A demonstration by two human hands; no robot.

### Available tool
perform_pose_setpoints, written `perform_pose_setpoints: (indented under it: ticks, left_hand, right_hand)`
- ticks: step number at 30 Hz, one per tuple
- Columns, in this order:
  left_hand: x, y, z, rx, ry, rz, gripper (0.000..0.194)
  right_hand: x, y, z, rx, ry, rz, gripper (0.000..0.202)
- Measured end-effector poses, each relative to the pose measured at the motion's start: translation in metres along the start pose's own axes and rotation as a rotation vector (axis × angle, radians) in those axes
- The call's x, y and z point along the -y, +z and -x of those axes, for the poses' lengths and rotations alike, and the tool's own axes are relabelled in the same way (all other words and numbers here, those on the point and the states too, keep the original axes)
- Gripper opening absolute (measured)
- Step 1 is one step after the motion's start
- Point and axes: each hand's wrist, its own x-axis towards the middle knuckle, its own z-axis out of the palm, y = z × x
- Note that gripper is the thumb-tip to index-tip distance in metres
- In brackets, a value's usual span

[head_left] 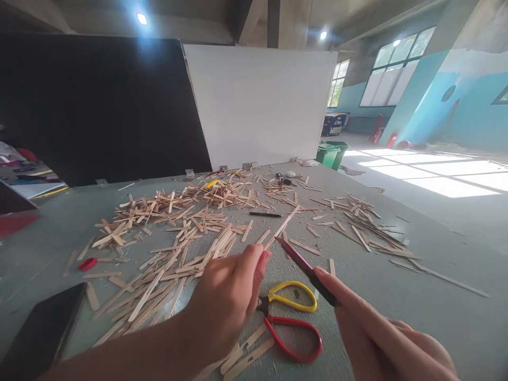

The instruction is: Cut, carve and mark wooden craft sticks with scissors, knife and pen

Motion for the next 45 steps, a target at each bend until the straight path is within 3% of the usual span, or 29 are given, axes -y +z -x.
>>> perform_pose_setpoints:
  ticks: [5,11,15,21,24,29,34,39,45]
  left_hand:
    - [0.005,0.003,-0.003,-0.021,0.042,-0.032,0.027]
    - [0.010,0.008,-0.002,-0.057,0.109,-0.100,0.026]
    - [0.009,0.013,-0.002,-0.076,0.091,-0.089,0.029]
    - [0.005,0.008,-0.003,-0.042,-0.103,0.042,0.029]
    - [0.004,-0.005,-0.008,0.034,-0.267,0.206,0.029]
    - [0.001,-0.030,-0.019,0.122,-0.483,0.515,0.037]
    - [0.000,-0.041,-0.022,0.214,-0.576,0.738,0.034]
    - [-0.001,-0.044,-0.021,0.252,-0.616,0.818,0.030]
    - [-0.003,-0.040,-0.018,0.288,-0.625,0.876,0.030]
  right_hand:
    - [0.000,-0.001,-0.010,-0.018,0.048,0.015,0.033]
    - [0.002,0.001,-0.010,0.085,0.211,0.002,0.044]
    - [0.005,0.006,-0.007,0.055,0.251,-0.036,0.039]
    - [0.003,0.011,-0.011,-0.067,0.142,-0.100,0.033]
    - [0.000,0.009,-0.013,-0.123,0.118,-0.127,0.033]
    - [-0.007,0.010,-0.013,-0.110,0.146,-0.082,0.029]
    - [-0.019,0.020,-0.018,-0.045,0.189,-0.217,0.032]
    - [-0.019,0.025,-0.021,-0.083,0.232,-0.425,0.037]
    - [-0.002,0.013,-0.017,-0.146,0.294,-0.248,0.023]
